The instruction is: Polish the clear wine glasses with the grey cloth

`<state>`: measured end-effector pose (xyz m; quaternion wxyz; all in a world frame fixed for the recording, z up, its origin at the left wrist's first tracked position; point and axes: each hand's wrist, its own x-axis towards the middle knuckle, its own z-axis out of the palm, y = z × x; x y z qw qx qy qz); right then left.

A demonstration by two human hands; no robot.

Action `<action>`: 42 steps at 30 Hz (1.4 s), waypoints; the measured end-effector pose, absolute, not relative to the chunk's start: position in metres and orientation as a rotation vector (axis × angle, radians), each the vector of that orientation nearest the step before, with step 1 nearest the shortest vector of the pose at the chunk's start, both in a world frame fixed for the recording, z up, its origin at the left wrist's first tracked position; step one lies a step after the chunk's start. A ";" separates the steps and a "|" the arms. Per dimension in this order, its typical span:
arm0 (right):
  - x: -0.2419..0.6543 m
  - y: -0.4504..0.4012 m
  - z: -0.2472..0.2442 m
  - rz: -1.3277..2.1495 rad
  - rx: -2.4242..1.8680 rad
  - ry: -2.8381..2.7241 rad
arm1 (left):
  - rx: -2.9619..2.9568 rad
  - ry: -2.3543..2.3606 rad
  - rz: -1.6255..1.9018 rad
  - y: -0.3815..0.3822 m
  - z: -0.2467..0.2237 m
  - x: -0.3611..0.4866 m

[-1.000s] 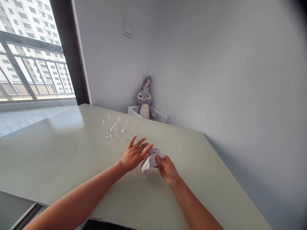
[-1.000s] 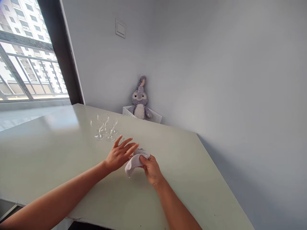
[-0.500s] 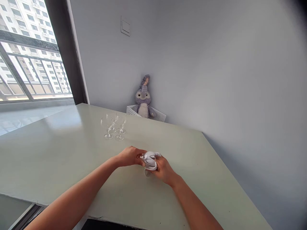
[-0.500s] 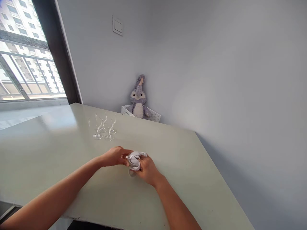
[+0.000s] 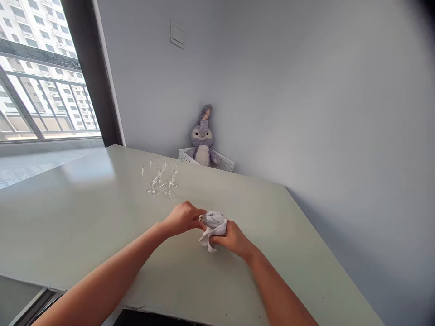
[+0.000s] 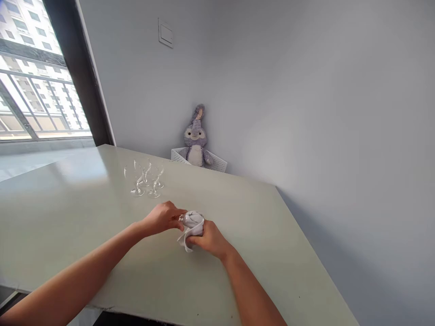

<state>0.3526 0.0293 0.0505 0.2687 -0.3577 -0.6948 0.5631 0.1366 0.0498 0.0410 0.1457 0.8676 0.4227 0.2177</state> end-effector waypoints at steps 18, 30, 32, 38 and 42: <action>0.354 0.041 0.037 1.532 -0.873 -1.684 | 2.675 1.368 0.830 0.046 0.037 0.148; 0.373 0.063 0.031 0.243 -0.724 -2.353 | 1.616 1.016 0.527 0.054 0.045 0.135; 0.379 0.068 0.027 0.180 -0.788 -2.260 | 1.576 1.056 0.585 0.057 0.041 0.132; 0.376 0.058 0.030 -0.014 -0.916 -1.905 | 1.494 1.405 0.807 0.067 0.028 0.128; 0.352 0.041 0.036 -0.098 -0.752 -2.353 | 1.868 1.557 0.763 0.057 0.021 0.146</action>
